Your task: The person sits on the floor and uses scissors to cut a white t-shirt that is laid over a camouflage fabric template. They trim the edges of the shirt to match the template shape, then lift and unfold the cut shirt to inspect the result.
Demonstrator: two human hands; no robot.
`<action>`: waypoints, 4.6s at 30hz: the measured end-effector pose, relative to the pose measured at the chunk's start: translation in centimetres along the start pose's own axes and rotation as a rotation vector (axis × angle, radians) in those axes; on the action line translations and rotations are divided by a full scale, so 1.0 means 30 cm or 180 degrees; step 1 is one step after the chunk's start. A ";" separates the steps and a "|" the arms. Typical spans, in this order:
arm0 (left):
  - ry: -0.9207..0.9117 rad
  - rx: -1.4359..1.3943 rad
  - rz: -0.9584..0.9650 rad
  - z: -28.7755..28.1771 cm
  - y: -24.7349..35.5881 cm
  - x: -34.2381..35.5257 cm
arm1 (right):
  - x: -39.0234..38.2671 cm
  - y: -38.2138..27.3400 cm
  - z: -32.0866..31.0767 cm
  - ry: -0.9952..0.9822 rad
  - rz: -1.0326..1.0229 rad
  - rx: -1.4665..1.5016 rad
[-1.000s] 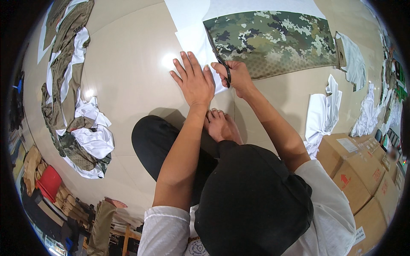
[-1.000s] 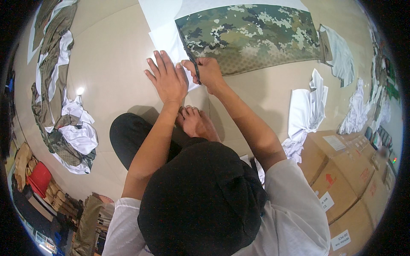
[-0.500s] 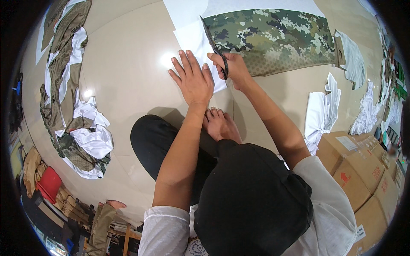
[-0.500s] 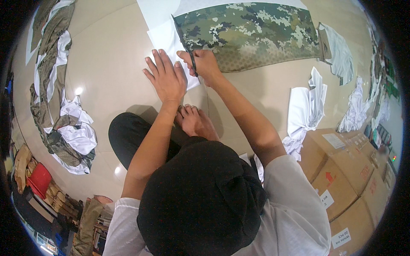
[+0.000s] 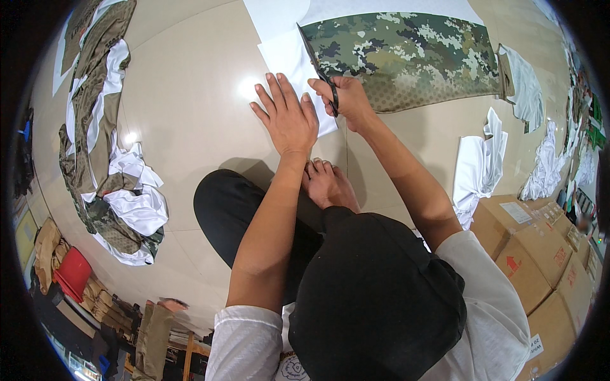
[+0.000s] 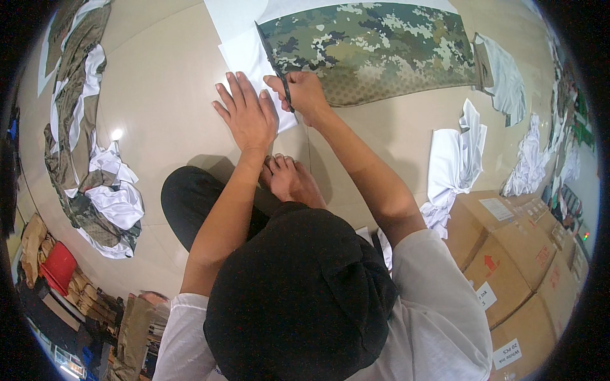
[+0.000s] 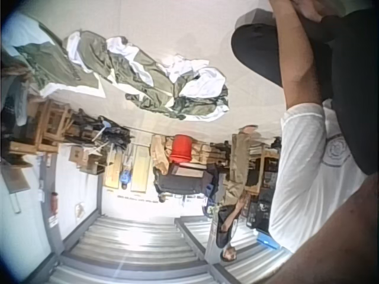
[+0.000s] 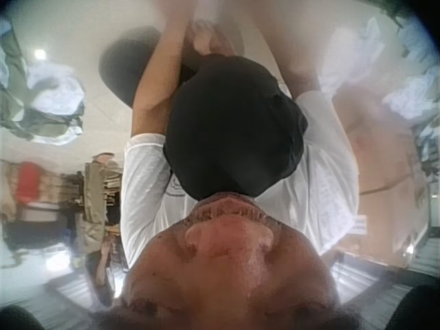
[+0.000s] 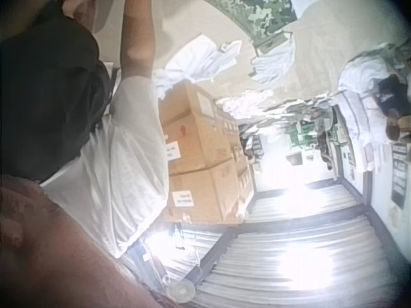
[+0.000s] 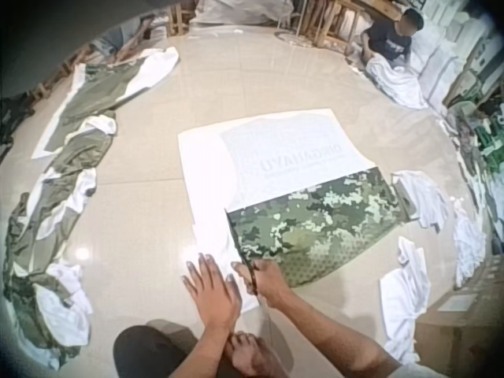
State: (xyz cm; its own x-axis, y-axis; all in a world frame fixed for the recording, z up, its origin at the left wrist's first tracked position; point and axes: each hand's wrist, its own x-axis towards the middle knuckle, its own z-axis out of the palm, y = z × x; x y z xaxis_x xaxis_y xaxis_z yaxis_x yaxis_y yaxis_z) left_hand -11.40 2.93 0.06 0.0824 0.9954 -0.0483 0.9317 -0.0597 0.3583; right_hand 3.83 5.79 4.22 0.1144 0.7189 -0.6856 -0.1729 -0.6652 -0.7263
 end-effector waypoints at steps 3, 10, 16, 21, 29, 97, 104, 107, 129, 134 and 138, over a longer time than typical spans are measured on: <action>0.0031 -0.0011 0.0037 0.001 0.001 0.000 | -0.002 -0.002 -0.007 0.0006 -0.0023 -0.0098; 0.0178 -0.0102 -0.0012 0.006 -0.016 0.000 | -0.165 0.012 -0.099 0.0108 0.0160 -0.0268; 0.0701 -0.0331 -0.0322 -0.073 -0.100 0.138 | -0.247 0.090 -0.376 0.2330 -0.1072 -0.1554; 0.0594 -0.0458 0.1016 -0.105 -0.169 0.402 | -0.008 0.103 -0.759 0.3876 -0.1690 -0.2127; -0.0043 0.0097 0.1451 -0.065 -0.193 0.429 | 0.262 -0.038 -1.001 0.4235 -0.1545 -0.2712; -0.1285 0.0465 0.0547 -0.260 -0.108 0.091 | -0.615 0.451 -0.236 -0.0257 0.0568 0.0029; -0.1526 0.0730 0.0385 -0.274 -0.153 0.110 | -0.573 0.434 -0.215 -0.0269 0.0563 0.0138; -0.1173 0.0412 0.0645 -0.272 -0.149 0.084 | -0.569 0.439 -0.208 -0.0265 0.0626 0.0070; -0.1455 -0.0411 0.2191 -0.271 -0.010 -0.055 | -0.584 0.370 -0.106 0.0138 0.0836 0.0127; -0.1487 -0.0468 0.2108 -0.268 -0.012 -0.057 | -0.574 0.368 -0.090 0.0105 0.0739 0.0287; -0.1618 -0.0441 0.2014 -0.272 -0.006 -0.056 | -0.575 0.341 -0.078 0.0093 0.0777 0.0509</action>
State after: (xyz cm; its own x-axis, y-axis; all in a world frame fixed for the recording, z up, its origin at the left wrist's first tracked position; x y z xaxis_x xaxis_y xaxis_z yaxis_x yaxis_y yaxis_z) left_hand -14.60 1.86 7.68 0.7584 0.6194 -0.2032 0.6060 -0.5552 0.5696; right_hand 2.37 -13.89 8.51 0.0780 0.5338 -0.8420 -0.3505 -0.7759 -0.5244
